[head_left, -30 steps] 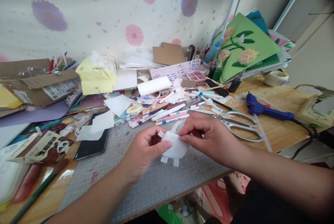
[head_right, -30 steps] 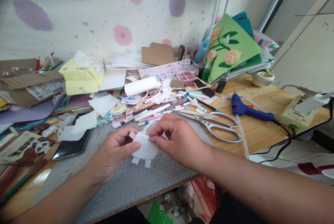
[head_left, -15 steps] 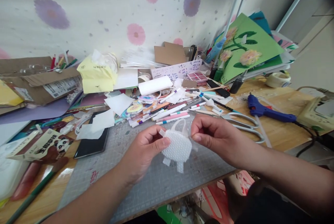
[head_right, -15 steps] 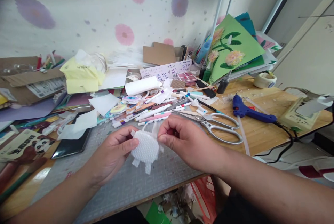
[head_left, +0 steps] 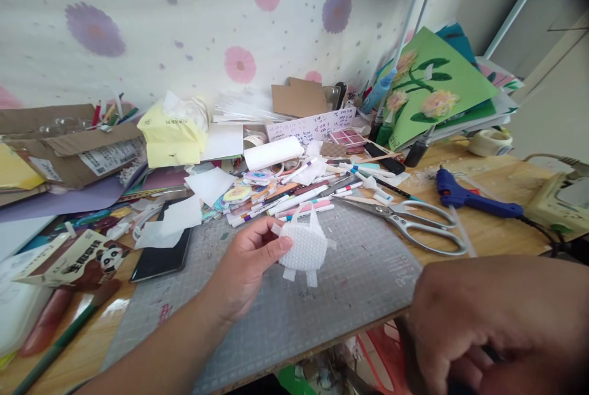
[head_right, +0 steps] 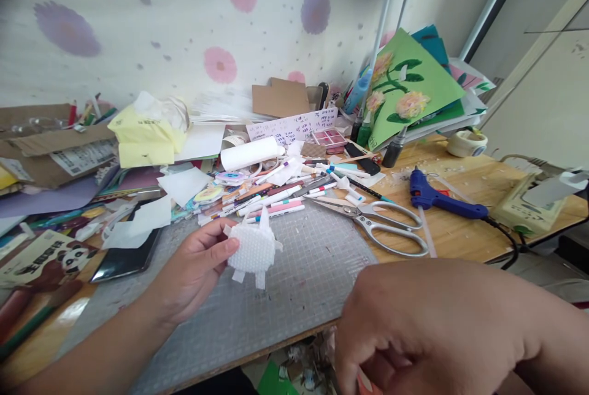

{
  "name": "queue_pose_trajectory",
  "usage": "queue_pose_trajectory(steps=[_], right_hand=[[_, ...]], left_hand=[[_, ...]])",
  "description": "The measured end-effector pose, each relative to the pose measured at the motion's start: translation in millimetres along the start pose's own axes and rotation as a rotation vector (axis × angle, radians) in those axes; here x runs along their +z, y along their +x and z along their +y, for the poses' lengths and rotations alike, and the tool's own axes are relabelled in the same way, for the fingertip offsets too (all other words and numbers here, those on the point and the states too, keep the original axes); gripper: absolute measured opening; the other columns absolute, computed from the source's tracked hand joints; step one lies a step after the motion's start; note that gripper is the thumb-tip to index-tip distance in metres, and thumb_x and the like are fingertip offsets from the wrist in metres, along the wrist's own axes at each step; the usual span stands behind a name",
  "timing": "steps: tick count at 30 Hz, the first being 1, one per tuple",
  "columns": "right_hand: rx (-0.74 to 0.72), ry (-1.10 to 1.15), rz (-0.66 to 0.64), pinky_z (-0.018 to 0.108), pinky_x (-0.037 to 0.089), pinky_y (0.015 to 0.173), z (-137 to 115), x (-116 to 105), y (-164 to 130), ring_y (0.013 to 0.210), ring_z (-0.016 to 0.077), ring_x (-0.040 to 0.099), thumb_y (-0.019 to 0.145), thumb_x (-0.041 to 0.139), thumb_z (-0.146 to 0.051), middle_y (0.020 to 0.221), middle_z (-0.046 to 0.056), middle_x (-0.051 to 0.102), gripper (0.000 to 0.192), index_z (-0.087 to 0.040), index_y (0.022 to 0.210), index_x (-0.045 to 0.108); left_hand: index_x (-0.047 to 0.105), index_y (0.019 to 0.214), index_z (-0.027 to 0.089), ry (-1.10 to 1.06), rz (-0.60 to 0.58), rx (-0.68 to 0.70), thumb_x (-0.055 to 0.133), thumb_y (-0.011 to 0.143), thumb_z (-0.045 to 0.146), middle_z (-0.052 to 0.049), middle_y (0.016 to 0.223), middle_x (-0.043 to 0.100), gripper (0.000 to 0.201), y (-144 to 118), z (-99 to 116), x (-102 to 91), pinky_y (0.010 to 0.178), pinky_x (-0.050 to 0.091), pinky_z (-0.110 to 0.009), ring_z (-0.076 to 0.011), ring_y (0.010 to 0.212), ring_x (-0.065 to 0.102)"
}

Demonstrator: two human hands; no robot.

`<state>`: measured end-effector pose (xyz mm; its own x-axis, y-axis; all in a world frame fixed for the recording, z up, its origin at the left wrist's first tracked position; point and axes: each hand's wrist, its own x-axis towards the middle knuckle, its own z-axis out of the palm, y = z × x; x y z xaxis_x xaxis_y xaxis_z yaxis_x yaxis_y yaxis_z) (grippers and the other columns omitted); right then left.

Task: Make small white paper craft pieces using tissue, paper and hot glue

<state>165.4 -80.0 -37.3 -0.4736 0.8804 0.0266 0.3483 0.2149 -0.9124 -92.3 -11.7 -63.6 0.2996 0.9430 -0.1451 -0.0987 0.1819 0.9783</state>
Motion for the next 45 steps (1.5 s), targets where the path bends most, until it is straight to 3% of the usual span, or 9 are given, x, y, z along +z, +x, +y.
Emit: queue_pose_trajectory(steps=[3, 6, 9, 15, 19, 24, 29, 33, 45], right_hand=[[0.016, 0.039, -0.067, 0.033, 0.048, 0.077, -4.5, 5.7, 10.9, 0.088, 0.0208, 0.058, 0.076, 0.059, -0.056, 0.093, 0.007, 0.065, 0.052, -0.021, 0.114, 0.06], [0.017, 0.087, -0.143, 0.034, 0.047, 0.083, -9.2, 12.9, 28.3, 0.098, 0.0224, 0.057, 0.079, 0.059, -0.05, 0.108, 0.009, 0.063, 0.054, -0.021, 0.125, 0.053], [0.005, 0.196, -0.217, 0.033, 0.047, 0.086, -9.7, 28.8, 41.4, 0.106, 0.0216, 0.055, 0.083, 0.058, -0.04, 0.121, 0.01, 0.056, 0.054, -0.02, 0.132, 0.045], [0.066, 0.685, -0.001, 0.033, 0.044, 0.085, -2.1, 60.7, 61.8, 0.092, 0.0185, 0.057, 0.082, 0.059, -0.037, 0.1, 0.006, 0.062, 0.032, -0.015, 0.106, 0.058], [0.197, 0.73, 0.182, 0.029, 0.044, 0.072, 4.1, 60.0, 73.9, 0.075, 0.0149, 0.056, 0.076, 0.065, -0.037, 0.085, 0.003, 0.062, 0.026, -0.016, 0.091, 0.06], [0.3, 0.685, 0.135, 0.026, 0.042, 0.062, 6.0, 50.6, 80.4, 0.065, 0.013, 0.054, 0.069, 0.068, -0.034, 0.071, 0.001, 0.061, 0.024, -0.014, 0.081, 0.062], [0.261, 0.595, -0.004, 0.022, 0.039, 0.058, 7.4, 43.5, 80.3, 0.063, 0.0102, 0.051, 0.072, 0.066, -0.032, 0.074, 0.0, 0.062, 0.021, -0.014, 0.082, 0.066], [0.274, 0.543, -0.04, 0.022, 0.039, 0.059, 8.2, 38.9, 78.5, 0.063, 0.0099, 0.052, 0.073, 0.067, -0.03, 0.073, -0.001, 0.062, 0.016, -0.015, 0.078, 0.065], [0.333, 0.594, 0.159, 0.025, 0.047, 0.061, 21.7, 12.4, 66.5, 0.059, 0.0097, 0.059, 0.07, 0.071, -0.03, 0.07, 0.001, 0.068, 0.018, -0.016, 0.078, 0.065]], left_hand=[[0.058, 0.081, 0.019, 0.246, 0.13, 0.149, 0.067, 0.074, 0.031, 0.001, 0.07, 0.06, 0.016, -1.3, -0.8, -0.5, 0.057, 0.042, -0.025, -0.0131, 0.062, 0.053], [0.059, 0.079, 0.02, 0.698, 0.338, 0.617, 0.068, 0.071, 0.019, 0.001, 0.072, 0.057, 0.013, -5.5, -0.9, -0.1, 0.061, 0.043, -0.026, -0.0134, 0.064, 0.052], [0.06, 0.083, 0.019, 1.011, 0.313, 0.988, 0.065, 0.07, 0.009, -0.001, 0.076, 0.056, 0.017, -10.1, -2.5, 1.5, 0.063, 0.045, -0.027, -0.0152, 0.07, 0.054], [0.063, 0.094, 0.019, 1.281, 0.203, 1.135, 0.068, 0.071, 0.015, -0.005, 0.078, 0.059, 0.024, -13.7, -6.3, 8.3, 0.072, 0.044, -0.038, -0.0214, 0.076, 0.054], [0.063, 0.103, 0.021, 1.155, 0.08, 1.025, 0.068, 0.071, 0.02, -0.006, 0.088, 0.06, 0.032, -16.4, -2.6, 5.8, 0.077, 0.043, -0.039, -0.0229, 0.084, 0.054], [0.061, 0.101, 0.023, 0.611, 0.259, 0.599, 0.058, 0.081, 0.022, -0.004, 0.098, 0.058, 0.02, -10.7, 3.4, -5.8, 0.084, 0.041, -0.033, -0.0196, 0.093, 0.054], [0.06, 0.098, 0.018, 0.052, -0.066, 0.033, 0.061, 0.08, 0.032, -0.002, 0.085, 0.063, 0.023, -2.4, 3.0, -0.7, 0.064, 0.043, -0.025, -0.0135, 0.073, 0.056], [0.059, 0.082, 0.016, 0.035, -0.077, -0.012, 0.07, 0.073, 0.025, 0.003, 0.068, 0.059, 0.017, -2.2, 0.2, 2.8, 0.057, 0.039, -0.02, -0.0084, 0.061, 0.05], [0.059, 0.08, 0.016, 0.0, 0.024, -0.026, 0.067, 0.075, 0.025, 0.0, 0.071, 0.061, 0.014, -0.2, 2.9, 0.3, 0.059, 0.04, -0.023, -0.0098, 0.063, 0.053]])
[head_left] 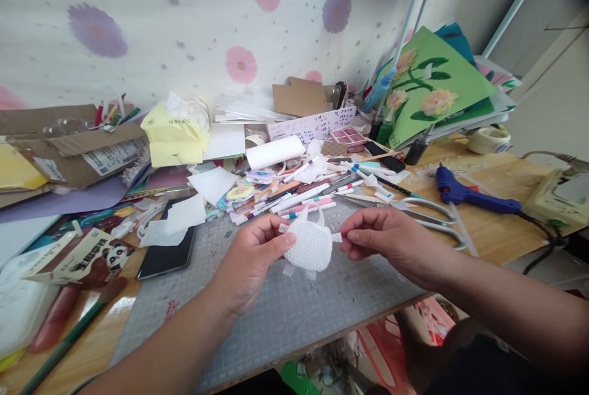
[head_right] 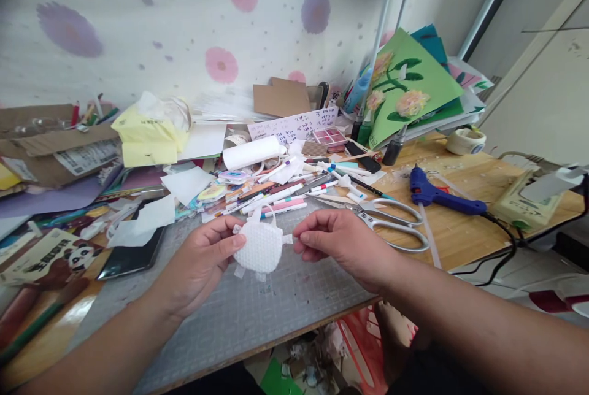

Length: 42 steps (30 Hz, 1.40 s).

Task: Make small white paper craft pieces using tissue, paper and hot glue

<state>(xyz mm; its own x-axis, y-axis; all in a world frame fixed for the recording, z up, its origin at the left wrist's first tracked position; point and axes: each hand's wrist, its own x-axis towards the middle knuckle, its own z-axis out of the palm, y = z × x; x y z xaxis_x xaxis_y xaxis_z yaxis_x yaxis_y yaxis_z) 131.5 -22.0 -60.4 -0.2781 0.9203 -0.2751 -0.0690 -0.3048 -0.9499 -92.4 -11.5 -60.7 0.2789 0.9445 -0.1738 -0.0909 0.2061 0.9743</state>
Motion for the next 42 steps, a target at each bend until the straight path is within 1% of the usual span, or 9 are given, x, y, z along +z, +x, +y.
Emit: queue_pose_trajectory(steps=[9, 15, 19, 21, 24, 28, 32, 36, 42], right_hand=[[-0.124, -0.072, 0.009, 0.025, 0.044, 0.061, 3.3, 14.0, 2.2, 0.072, 0.0124, 0.055, 0.068, 0.072, -0.033, 0.08, -0.001, 0.057, 0.038, -0.019, 0.1, 0.055], [-0.096, -0.055, -0.009, 0.026, 0.04, 0.058, 8.8, 21.1, 7.8, 0.062, 0.0121, 0.053, 0.068, 0.07, -0.028, 0.07, -0.004, 0.056, 0.044, -0.022, 0.106, 0.048], [-0.059, -0.113, -0.068, 0.026, 0.039, 0.057, 9.2, 21.5, 5.6, 0.06, 0.0122, 0.052, 0.067, 0.071, -0.027, 0.066, -0.006, 0.053, 0.047, -0.02, 0.108, 0.048], [-0.038, -0.161, -0.108, 0.025, 0.039, 0.057, 11.0, 23.4, 4.0, 0.06, 0.0117, 0.051, 0.068, 0.07, -0.024, 0.064, -0.006, 0.052, 0.049, -0.019, 0.111, 0.048], [-0.017, -0.224, -0.156, 0.025, 0.039, 0.059, 14.8, 26.9, 2.6, 0.062, 0.0119, 0.052, 0.069, 0.069, -0.022, 0.065, -0.006, 0.053, 0.051, -0.019, 0.115, 0.047], [0.011, -0.241, -0.183, 0.025, 0.039, 0.058, 15.4, 25.1, 2.0, 0.061, 0.0121, 0.053, 0.069, 0.07, -0.023, 0.065, -0.006, 0.054, 0.054, -0.019, 0.117, 0.046], [-0.003, -0.3, -0.135, 0.026, 0.04, 0.059, 7.9, 9.1, 2.3, 0.062, 0.0127, 0.054, 0.071, 0.068, -0.025, 0.066, -0.005, 0.055, 0.053, -0.021, 0.118, 0.046], [0.006, -0.333, -0.018, 0.026, 0.039, 0.056, 4.1, -9.5, 6.8, 0.059, 0.0125, 0.052, 0.075, 0.064, -0.026, 0.064, -0.005, 0.052, 0.046, -0.02, 0.117, 0.047], [-0.044, -0.367, 0.047, 0.026, 0.037, 0.055, 8.6, -10.7, 14.6, 0.058, 0.0127, 0.051, 0.073, 0.065, -0.025, 0.063, -0.005, 0.053, 0.04, -0.02, 0.11, 0.052]], left_hand=[[0.052, 0.08, 0.017, 0.053, -0.035, -0.006, 0.071, 0.072, 0.025, 0.003, 0.072, 0.056, 0.022, -1.0, -6.8, 4.0, 0.06, 0.038, -0.022, -0.0099, 0.066, 0.049], [0.052, 0.082, 0.017, 0.059, -0.107, 0.0, 0.07, 0.072, 0.027, 0.003, 0.075, 0.055, 0.022, -0.9, -5.8, 6.1, 0.062, 0.039, -0.022, -0.0101, 0.068, 0.049], [0.051, 0.097, 0.019, 0.061, -0.091, 0.024, 0.068, 0.073, 0.022, -0.001, 0.088, 0.059, 0.03, 1.6, -4.2, 6.9, 0.067, 0.043, -0.026, -0.0137, 0.077, 0.055], [0.047, 0.102, 0.021, 0.078, -0.081, 0.03, 0.067, 0.072, 0.018, 0.002, 0.081, 0.058, 0.035, 2.8, -5.7, 7.8, 0.063, 0.042, -0.025, -0.0132, 0.072, 0.056], [0.048, 0.1, 0.021, 0.144, -0.033, 0.073, 0.064, 0.073, 0.017, 0.006, 0.068, 0.053, 0.032, 4.1, -9.3, 9.0, 0.057, 0.038, -0.023, -0.0113, 0.062, 0.053], [0.053, 0.095, 0.019, 0.165, 0.025, 0.113, 0.065, 0.071, 0.017, 0.004, 0.072, 0.056, 0.027, 6.2, -9.4, 7.1, 0.062, 0.04, -0.024, -0.0108, 0.065, 0.054], [0.056, 0.089, 0.018, 0.086, 0.19, 0.185, 0.065, 0.072, 0.022, 0.001, 0.08, 0.058, 0.02, 10.0, -1.8, -2.7, 0.071, 0.044, -0.028, -0.0126, 0.073, 0.056], [0.056, 0.084, 0.019, 0.075, 0.292, 0.23, 0.061, 0.075, 0.026, 0.005, 0.07, 0.053, 0.012, 11.8, 2.5, -10.9, 0.064, 0.041, -0.024, -0.0102, 0.063, 0.051], [0.06, 0.081, 0.019, 0.284, 0.147, 0.202, 0.064, 0.072, 0.022, 0.002, 0.074, 0.058, 0.011, 6.8, -3.6, -0.2, 0.062, 0.04, -0.025, -0.0133, 0.067, 0.052]])
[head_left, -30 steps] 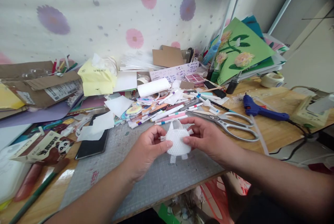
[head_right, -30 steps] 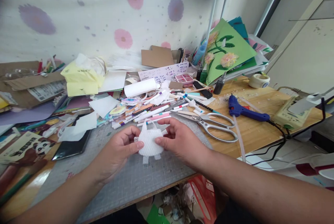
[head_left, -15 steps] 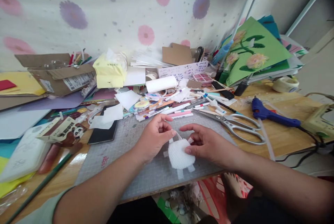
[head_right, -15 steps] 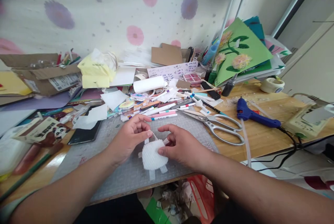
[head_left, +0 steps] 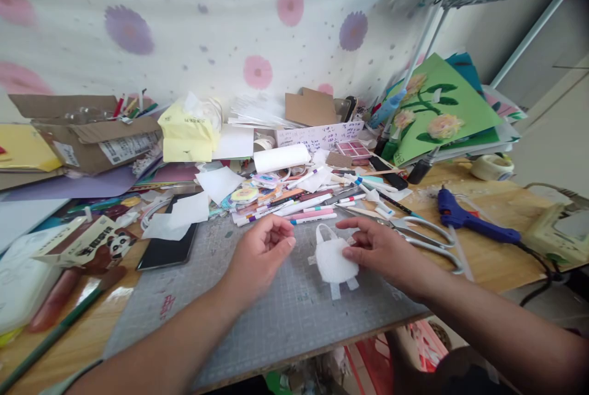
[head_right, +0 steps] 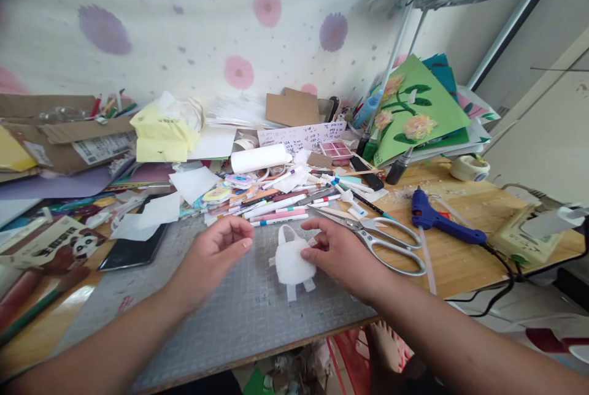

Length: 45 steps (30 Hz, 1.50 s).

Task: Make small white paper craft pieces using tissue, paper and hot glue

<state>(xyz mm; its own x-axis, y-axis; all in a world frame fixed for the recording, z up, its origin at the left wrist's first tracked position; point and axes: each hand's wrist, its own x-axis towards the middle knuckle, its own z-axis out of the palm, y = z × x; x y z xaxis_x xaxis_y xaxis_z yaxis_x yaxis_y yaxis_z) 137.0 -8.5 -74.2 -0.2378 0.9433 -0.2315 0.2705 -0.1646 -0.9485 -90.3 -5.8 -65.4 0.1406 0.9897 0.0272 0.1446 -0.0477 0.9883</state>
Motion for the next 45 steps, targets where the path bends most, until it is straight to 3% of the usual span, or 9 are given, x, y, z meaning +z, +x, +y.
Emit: queue_pose_trajectory(steps=[6, 11, 15, 18, 20, 29, 34, 40, 45], right_hand=[[0.007, 0.123, -0.032, 0.026, 0.037, 0.057, -13.1, 8.3, -2.7, 0.061, 0.0124, 0.051, 0.071, 0.067, -0.028, 0.066, -0.004, 0.054, 0.044, -0.019, 0.111, 0.05], [-0.037, 0.144, -0.061, 0.025, 0.04, 0.059, -15.4, 14.9, -2.9, 0.067, 0.0127, 0.053, 0.072, 0.069, -0.028, 0.073, -0.002, 0.057, 0.044, -0.021, 0.112, 0.05], [-0.064, 0.201, 0.017, 0.027, 0.042, 0.063, -13.3, 11.5, 1.9, 0.069, 0.0134, 0.054, 0.076, 0.065, -0.039, 0.079, 0.0, 0.058, 0.033, -0.02, 0.1, 0.053], [-0.111, 0.289, 0.098, 0.026, 0.039, 0.059, -16.2, 4.2, 4.3, 0.059, 0.0106, 0.048, 0.078, 0.063, -0.042, 0.064, -0.003, 0.053, 0.026, -0.019, 0.073, 0.053], [-0.135, 0.391, 0.029, 0.025, 0.037, 0.057, -20.3, 0.2, 3.2, 0.056, 0.0097, 0.046, 0.079, 0.063, -0.041, 0.06, -0.003, 0.051, 0.028, -0.018, 0.067, 0.052], [-0.156, 0.601, -0.159, 0.025, 0.033, 0.057, -28.7, 0.2, -8.4, 0.055, 0.0088, 0.045, 0.084, 0.06, -0.034, 0.063, -0.002, 0.05, 0.021, -0.016, 0.075, 0.055], [-0.203, 0.343, -0.064, 0.026, 0.036, 0.06, -23.5, -11.7, -6.8, 0.06, 0.01, 0.044, 0.084, 0.058, -0.027, 0.066, -0.005, 0.046, 0.012, -0.021, 0.094, 0.053], [-0.083, 0.037, -0.136, 0.033, 0.038, 0.08, -14.3, -27.5, -4.5, 0.089, 0.0174, 0.051, 0.08, 0.061, -0.028, 0.092, 0.003, 0.058, 0.025, -0.02, 0.104, 0.056], [-0.043, 0.144, -0.286, 0.03, 0.041, 0.077, -3.1, -9.1, 0.0, 0.086, 0.0154, 0.054, 0.077, 0.065, -0.033, 0.095, 0.002, 0.056, 0.05, -0.023, 0.121, 0.044]], left_hand=[[0.057, 0.094, 0.018, -0.217, -0.246, -0.222, 0.068, 0.072, 0.026, -0.004, 0.09, 0.062, 0.026, -4.3, -2.0, 9.5, 0.07, 0.046, -0.029, -0.0172, 0.08, 0.058], [0.059, 0.081, 0.014, -0.255, -0.361, -0.296, 0.069, 0.071, 0.029, -0.002, 0.075, 0.062, 0.02, -8.1, -4.9, 12.1, 0.06, 0.045, -0.026, -0.0142, 0.065, 0.057], [0.059, 0.078, 0.014, -0.217, -0.323, -0.304, 0.071, 0.069, 0.031, -0.002, 0.071, 0.062, 0.022, -5.2, -7.8, 8.7, 0.058, 0.044, -0.027, -0.0148, 0.062, 0.057], [0.061, 0.085, 0.015, -0.123, -0.177, -0.207, 0.07, 0.07, 0.03, -0.005, 0.082, 0.066, 0.023, 0.5, -4.8, 0.6, 0.066, 0.045, -0.03, -0.0187, 0.073, 0.059], [0.062, 0.089, 0.016, -0.092, -0.084, -0.147, 0.067, 0.073, 0.03, -0.005, 0.089, 0.066, 0.022, 3.6, -0.8, -5.3, 0.07, 0.045, -0.03, -0.0201, 0.08, 0.059], [0.063, 0.082, 0.018, -0.154, -0.086, -0.149, 0.065, 0.077, 0.03, 0.0, 0.079, 0.063, 0.013, 1.0, 2.4, -4.8, 0.063, 0.041, -0.023, -0.0142, 0.071, 0.053], [0.064, 0.081, 0.017, -0.152, -0.227, -0.198, 0.064, 0.076, 0.032, 0.0, 0.073, 0.061, 0.015, -0.6, 2.5, -3.0, 0.06, 0.038, -0.023, -0.0134, 0.066, 0.051], [0.06, 0.079, 0.014, -0.142, -0.421, -0.284, 0.064, 0.073, 0.032, 0.0, 0.069, 0.059, 0.019, -2.3, -5.7, 2.6, 0.057, 0.038, -0.024, -0.0133, 0.063, 0.052], [0.055, 0.077, 0.013, -0.129, -0.343, -0.332, 0.064, 0.07, 0.03, 0.001, 0.065, 0.056, 0.02, -3.1, -6.7, 9.0, 0.054, 0.043, -0.025, -0.0118, 0.058, 0.051]])
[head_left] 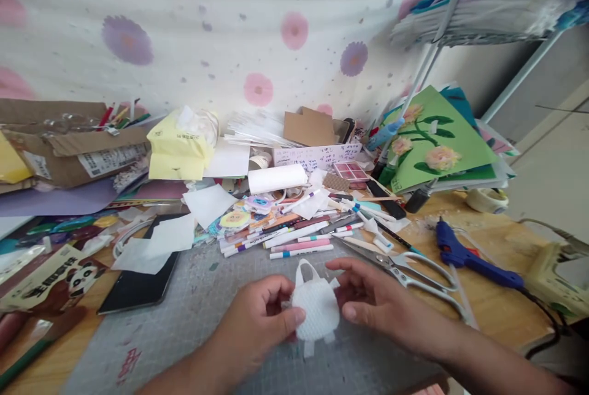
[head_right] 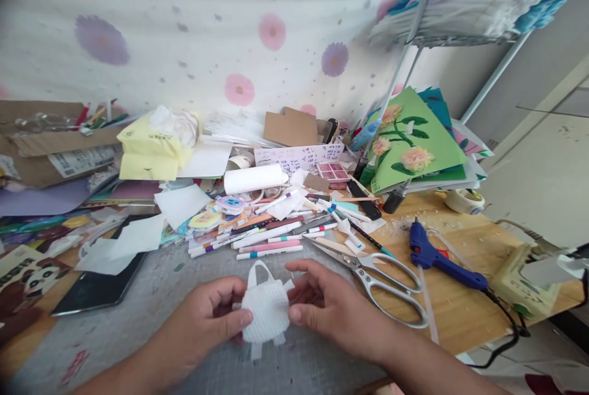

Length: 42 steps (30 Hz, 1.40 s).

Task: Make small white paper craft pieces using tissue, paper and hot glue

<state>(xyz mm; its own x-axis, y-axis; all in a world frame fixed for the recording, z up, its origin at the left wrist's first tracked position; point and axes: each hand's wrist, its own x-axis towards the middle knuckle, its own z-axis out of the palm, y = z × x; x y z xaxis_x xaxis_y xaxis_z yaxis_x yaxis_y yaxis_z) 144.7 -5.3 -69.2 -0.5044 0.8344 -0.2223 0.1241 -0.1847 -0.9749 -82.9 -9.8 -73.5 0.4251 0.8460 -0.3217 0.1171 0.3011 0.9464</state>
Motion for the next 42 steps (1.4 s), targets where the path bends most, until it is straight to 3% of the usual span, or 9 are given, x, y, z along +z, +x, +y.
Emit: queue_pose_trajectory(steps=[8, 13, 18, 21, 25, 27, 29, 33, 42], right_hand=[[0.229, -0.29, -0.168, 0.022, 0.041, 0.049, -7.6, -2.0, 29.7, 0.051, 0.0104, 0.052, 0.077, 0.057, -0.019, 0.061, -0.005, 0.055, 0.039, -0.018, 0.115, 0.048], [-0.166, -0.988, 0.043, 0.022, 0.043, 0.059, -24.8, -12.0, 55.7, 0.066, 0.0129, 0.057, 0.081, 0.053, -0.018, 0.074, 0.001, 0.062, 0.014, -0.017, 0.091, 0.063], [-0.298, -1.198, 0.079, 0.029, 0.039, 0.084, -30.5, -13.3, 93.5, 0.095, 0.0189, 0.054, 0.084, 0.048, -0.013, 0.097, 0.008, 0.062, 0.018, -0.017, 0.086, 0.065], [-0.289, -1.307, 0.092, 0.032, 0.039, 0.082, -29.0, -12.1, 108.8, 0.094, 0.0221, 0.054, 0.082, 0.05, -0.014, 0.095, 0.009, 0.061, 0.016, -0.017, 0.085, 0.065], [-0.263, -1.386, 0.1, 0.03, 0.041, 0.076, -27.9, -12.3, 116.0, 0.09, 0.0221, 0.056, 0.081, 0.052, -0.019, 0.096, 0.008, 0.061, 0.013, -0.019, 0.086, 0.064], [-0.249, -1.408, 0.096, 0.03, 0.041, 0.073, -28.5, -13.2, 116.6, 0.089, 0.0222, 0.057, 0.081, 0.053, -0.022, 0.098, 0.008, 0.06, 0.013, -0.019, 0.087, 0.064], [-0.24, -1.419, 0.086, 0.03, 0.042, 0.072, -29.7, -14.0, 116.4, 0.088, 0.0226, 0.058, 0.08, 0.054, -0.023, 0.097, 0.008, 0.06, 0.012, -0.019, 0.087, 0.064], [-0.25, -1.424, 0.044, 0.031, 0.042, 0.076, -33.1, -14.4, 114.3, 0.09, 0.023, 0.057, 0.077, 0.058, -0.02, 0.095, 0.008, 0.061, 0.011, -0.018, 0.086, 0.065], [-0.341, -1.416, 0.047, 0.032, 0.043, 0.08, -40.1, -15.6, 99.0, 0.093, 0.0228, 0.056, 0.084, 0.051, -0.019, 0.097, 0.01, 0.062, 0.019, -0.018, 0.095, 0.067]], left_hand=[[0.05, 0.085, 0.017, 0.045, 0.019, -0.134, 0.061, 0.069, 0.026, 0.004, 0.062, 0.057, 0.021, 3.5, -7.3, -7.3, 0.047, 0.042, -0.024, -0.0112, 0.046, 0.055], [0.053, 0.067, 0.018, 0.479, 0.048, -0.093, 0.056, 0.073, 0.032, 0.003, 0.056, 0.057, 0.016, 1.2, 0.3, -15.0, 0.047, 0.034, -0.023, -0.0128, 0.05, 0.053], [0.055, 0.062, 0.019, 0.822, 0.265, 0.108, 0.051, 0.079, 0.035, 0.004, 0.054, 0.054, 0.024, 0.7, 11.6, -30.8, 0.051, 0.03, -0.024, -0.0121, 0.053, 0.047], [0.054, 0.062, 0.019, 0.806, 0.407, 0.184, 0.05, 0.081, 0.031, 0.005, 0.054, 0.052, 0.023, 0.4, 17.1, -45.3, 0.051, 0.032, -0.023, -0.0112, 0.052, 0.047], [0.055, 0.066, 0.02, 0.838, 0.803, 0.328, 0.048, 0.083, 0.035, 0.005, 0.053, 0.05, 0.024, -2.6, 28.4, -68.3, 0.053, 0.034, -0.023, -0.0116, 0.052, 0.046], [0.056, 0.069, 0.02, 0.889, 0.882, 0.333, 0.046, 0.084, 0.035, 0.005, 0.054, 0.051, 0.023, -2.0, 32.6, -78.8, 0.053, 0.035, -0.023, -0.0122, 0.052, 0.048], [0.059, 0.075, 0.021, 1.044, 0.808, 0.284, 0.045, 0.085, 0.032, 0.003, 0.065, 0.058, 0.02, 1.4, 33.1, -86.8, 0.059, 0.038, -0.024, -0.0141, 0.061, 0.054], [0.064, 0.081, 0.024, 1.323, 0.498, 0.18, 0.053, 0.08, 0.029, -0.002, 0.086, 0.063, 0.013, 11.9, 24.5, -92.7, 0.069, 0.041, -0.029, -0.0214, 0.083, 0.059], [0.061, 0.073, 0.022, 1.451, 0.397, 0.152, 0.052, 0.076, 0.018, -0.004, 0.085, 0.062, 0.01, 13.6, 21.3, -85.8, 0.069, 0.041, -0.031, -0.0226, 0.083, 0.058]])
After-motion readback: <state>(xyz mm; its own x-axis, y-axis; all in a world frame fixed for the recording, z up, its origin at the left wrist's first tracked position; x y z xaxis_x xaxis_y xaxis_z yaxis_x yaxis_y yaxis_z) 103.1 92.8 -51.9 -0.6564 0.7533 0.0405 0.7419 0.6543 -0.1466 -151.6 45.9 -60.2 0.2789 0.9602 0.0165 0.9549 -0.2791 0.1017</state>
